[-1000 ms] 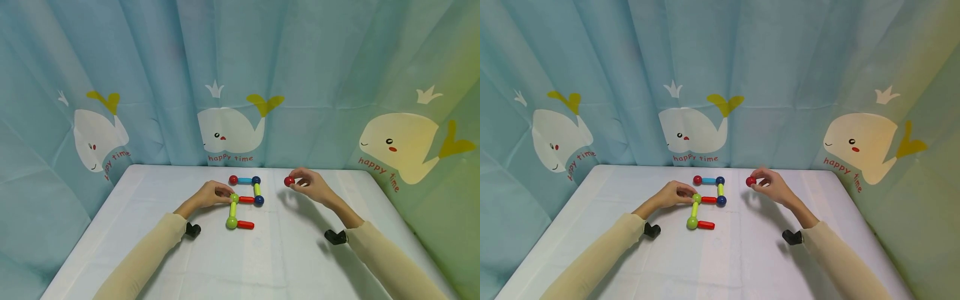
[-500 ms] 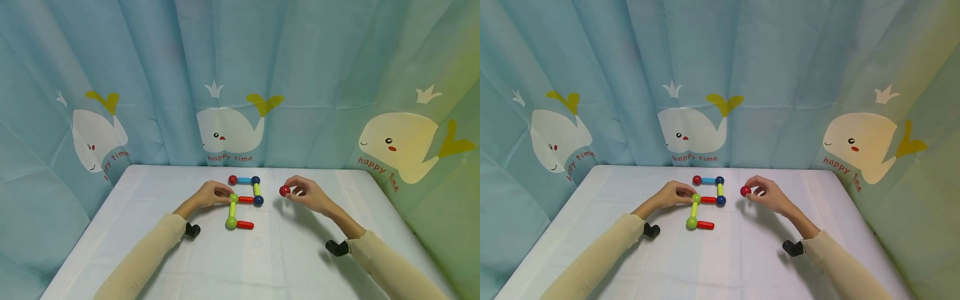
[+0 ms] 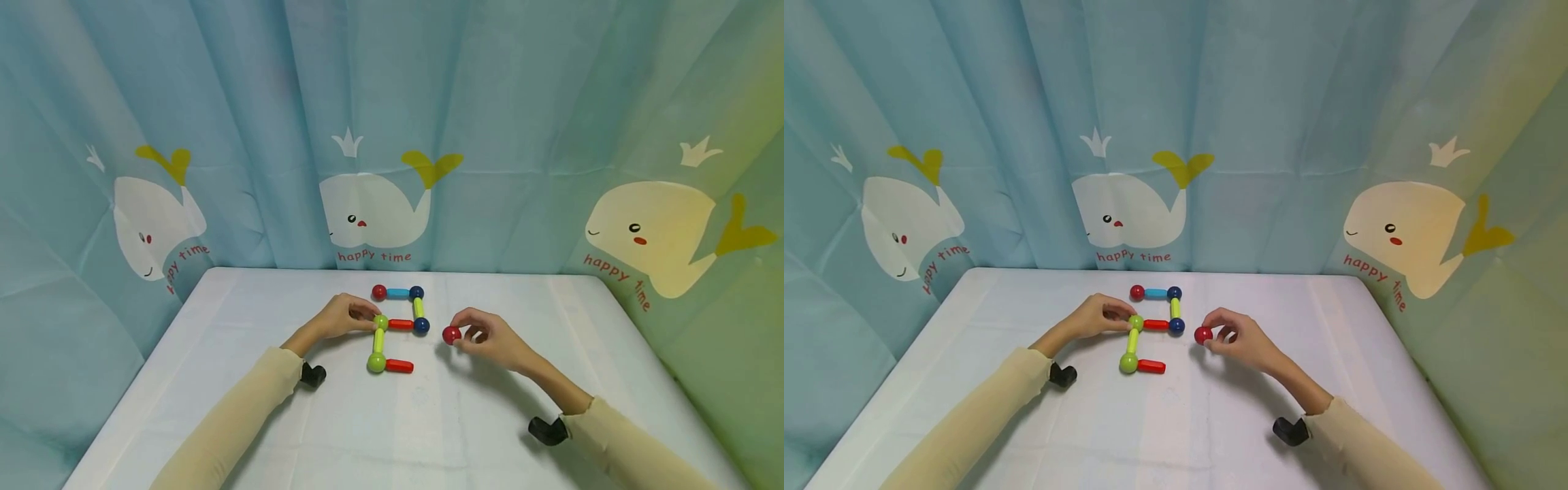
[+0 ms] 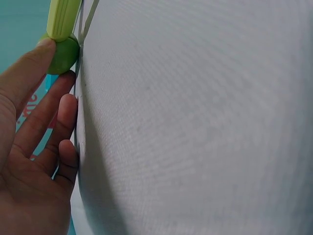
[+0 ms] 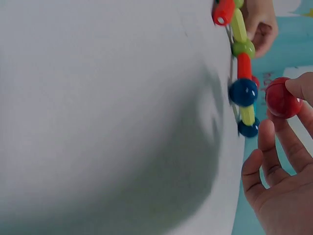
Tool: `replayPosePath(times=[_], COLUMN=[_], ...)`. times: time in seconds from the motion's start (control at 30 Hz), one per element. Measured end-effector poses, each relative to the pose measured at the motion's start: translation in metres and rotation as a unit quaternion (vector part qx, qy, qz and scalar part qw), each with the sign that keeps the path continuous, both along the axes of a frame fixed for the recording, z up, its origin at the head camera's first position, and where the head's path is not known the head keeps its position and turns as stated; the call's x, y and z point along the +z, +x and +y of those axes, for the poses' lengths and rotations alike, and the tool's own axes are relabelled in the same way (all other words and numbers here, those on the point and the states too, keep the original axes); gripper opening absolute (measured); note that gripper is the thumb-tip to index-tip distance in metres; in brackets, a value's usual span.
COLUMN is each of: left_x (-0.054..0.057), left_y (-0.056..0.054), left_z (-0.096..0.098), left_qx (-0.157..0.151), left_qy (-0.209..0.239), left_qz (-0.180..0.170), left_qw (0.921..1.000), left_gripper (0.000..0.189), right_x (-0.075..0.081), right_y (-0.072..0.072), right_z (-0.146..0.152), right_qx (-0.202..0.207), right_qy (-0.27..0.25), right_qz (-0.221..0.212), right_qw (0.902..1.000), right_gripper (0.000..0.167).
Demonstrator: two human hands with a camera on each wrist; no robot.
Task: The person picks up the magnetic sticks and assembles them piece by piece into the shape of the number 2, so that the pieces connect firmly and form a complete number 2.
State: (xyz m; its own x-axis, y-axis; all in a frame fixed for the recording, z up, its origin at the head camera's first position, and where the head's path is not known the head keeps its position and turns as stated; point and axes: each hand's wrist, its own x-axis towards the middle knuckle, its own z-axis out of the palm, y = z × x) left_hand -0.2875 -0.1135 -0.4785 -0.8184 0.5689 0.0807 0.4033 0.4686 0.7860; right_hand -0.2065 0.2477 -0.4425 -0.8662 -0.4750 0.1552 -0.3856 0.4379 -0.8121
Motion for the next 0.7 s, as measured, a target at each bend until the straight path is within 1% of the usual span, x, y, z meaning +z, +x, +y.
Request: replayPosePath(times=[0.4, 0.53, 0.7], left_x=[0.004, 0.004, 0.003], left_y=[0.003, 0.003, 0.003], left_z=[0.000, 0.000, 0.000], left_qx=[0.004, 0.003, 0.005], left_qy=[-0.003, -0.002, 0.003], left_qz=[-0.006, -0.006, -0.008], left_qw=[1.0000, 1.0000, 1.0000], left_gripper=[0.025, 0.025, 0.025], right_x=[-0.016, -0.021, -0.023], right_y=[0.013, 0.016, 0.018], right_z=[-0.024, -0.029, -0.033], right_qx=[0.039, 0.042, 0.047], right_qy=[0.013, 0.031, 0.048], right_qz=[-0.021, -0.019, -0.005], right_qw=[0.9989, 0.9984, 0.9977], right_gripper=[0.025, 0.025, 0.024])
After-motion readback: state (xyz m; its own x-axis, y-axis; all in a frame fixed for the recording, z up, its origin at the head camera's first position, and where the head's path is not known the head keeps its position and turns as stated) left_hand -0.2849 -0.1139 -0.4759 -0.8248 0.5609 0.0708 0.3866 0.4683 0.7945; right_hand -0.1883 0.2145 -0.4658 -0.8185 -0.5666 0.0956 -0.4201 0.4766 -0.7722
